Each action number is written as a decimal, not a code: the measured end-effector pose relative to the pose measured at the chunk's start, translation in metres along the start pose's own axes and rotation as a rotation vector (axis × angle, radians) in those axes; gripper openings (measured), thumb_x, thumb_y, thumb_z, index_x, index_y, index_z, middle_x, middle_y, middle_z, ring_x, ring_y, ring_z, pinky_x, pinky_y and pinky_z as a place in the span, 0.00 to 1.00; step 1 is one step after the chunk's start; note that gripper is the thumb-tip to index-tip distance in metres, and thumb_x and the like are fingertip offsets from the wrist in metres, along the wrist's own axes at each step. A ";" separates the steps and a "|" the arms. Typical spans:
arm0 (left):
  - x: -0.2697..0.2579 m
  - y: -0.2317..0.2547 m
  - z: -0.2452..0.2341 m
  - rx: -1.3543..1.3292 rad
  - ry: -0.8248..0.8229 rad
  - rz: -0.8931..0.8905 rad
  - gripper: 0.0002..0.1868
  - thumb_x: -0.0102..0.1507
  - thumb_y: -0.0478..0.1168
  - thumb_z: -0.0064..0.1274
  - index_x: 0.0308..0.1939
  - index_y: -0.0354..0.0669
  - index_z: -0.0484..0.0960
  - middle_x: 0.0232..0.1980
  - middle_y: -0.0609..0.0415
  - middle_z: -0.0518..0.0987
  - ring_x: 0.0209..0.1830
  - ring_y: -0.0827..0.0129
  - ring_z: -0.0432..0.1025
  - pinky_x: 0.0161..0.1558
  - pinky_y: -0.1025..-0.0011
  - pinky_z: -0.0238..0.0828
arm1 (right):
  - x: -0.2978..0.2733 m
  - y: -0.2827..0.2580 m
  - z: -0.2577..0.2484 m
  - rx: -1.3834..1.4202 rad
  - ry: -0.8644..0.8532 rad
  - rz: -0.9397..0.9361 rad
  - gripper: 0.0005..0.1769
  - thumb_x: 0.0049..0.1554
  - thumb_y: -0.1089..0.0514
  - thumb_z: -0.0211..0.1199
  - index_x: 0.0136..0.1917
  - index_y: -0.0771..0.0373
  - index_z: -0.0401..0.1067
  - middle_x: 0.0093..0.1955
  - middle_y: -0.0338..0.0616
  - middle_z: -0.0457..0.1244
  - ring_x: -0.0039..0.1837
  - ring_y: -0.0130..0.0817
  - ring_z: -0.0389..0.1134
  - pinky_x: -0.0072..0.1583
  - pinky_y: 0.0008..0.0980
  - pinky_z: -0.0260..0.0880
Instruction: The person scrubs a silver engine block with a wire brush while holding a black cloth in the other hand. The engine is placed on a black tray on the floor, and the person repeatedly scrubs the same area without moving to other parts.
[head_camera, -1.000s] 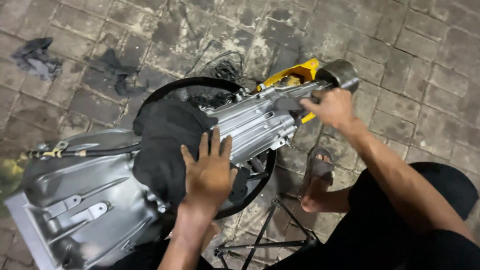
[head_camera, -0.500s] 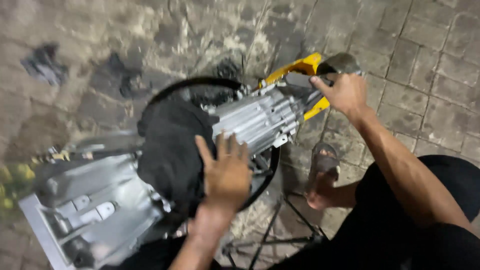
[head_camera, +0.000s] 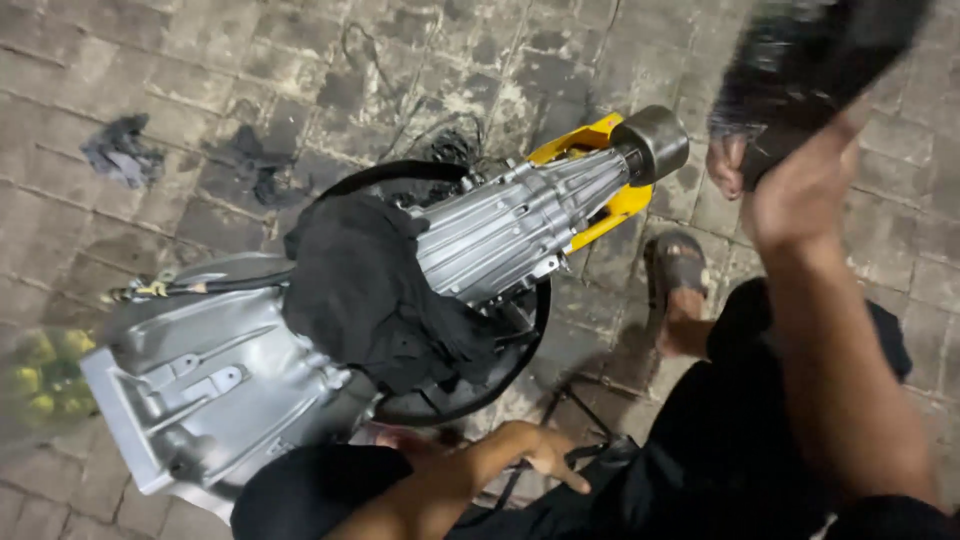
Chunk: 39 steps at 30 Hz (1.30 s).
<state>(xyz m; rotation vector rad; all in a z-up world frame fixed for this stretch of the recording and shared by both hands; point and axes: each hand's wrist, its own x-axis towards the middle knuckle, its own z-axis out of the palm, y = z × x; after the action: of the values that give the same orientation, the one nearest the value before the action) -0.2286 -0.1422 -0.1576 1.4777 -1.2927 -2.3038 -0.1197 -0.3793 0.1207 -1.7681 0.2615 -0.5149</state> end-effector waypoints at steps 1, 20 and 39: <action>-0.008 0.010 0.003 -0.022 -0.010 0.005 0.63 0.46 0.73 0.44 0.80 0.44 0.55 0.78 0.40 0.63 0.74 0.45 0.61 0.66 0.57 0.59 | 0.003 0.015 0.002 0.002 -0.013 0.021 0.40 0.56 0.17 0.28 0.37 0.53 0.57 0.30 0.36 0.53 0.28 0.25 0.52 0.33 0.24 0.56; 0.006 0.014 -0.071 -0.070 0.590 0.234 0.36 0.61 0.44 0.50 0.70 0.35 0.56 0.65 0.33 0.70 0.64 0.43 0.68 0.58 0.51 0.65 | 0.136 0.132 0.056 0.028 -0.024 0.549 0.38 0.60 0.27 0.29 0.30 0.56 0.61 0.26 0.41 0.54 0.29 0.31 0.54 0.34 0.30 0.51; 0.011 -0.061 -0.015 0.591 0.977 -0.450 0.11 0.63 0.38 0.51 0.43 0.41 0.87 0.35 0.46 0.84 0.35 0.51 0.77 0.32 0.51 0.64 | 0.118 0.140 0.053 -1.101 -1.023 0.062 0.40 0.62 0.28 0.49 0.40 0.66 0.81 0.39 0.61 0.71 0.51 0.63 0.73 0.53 0.54 0.71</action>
<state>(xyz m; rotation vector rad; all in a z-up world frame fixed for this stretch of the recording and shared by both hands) -0.2022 -0.1177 -0.2106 2.7736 -1.3992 -0.9484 0.0220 -0.4213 0.0006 -2.8010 -0.1852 0.7781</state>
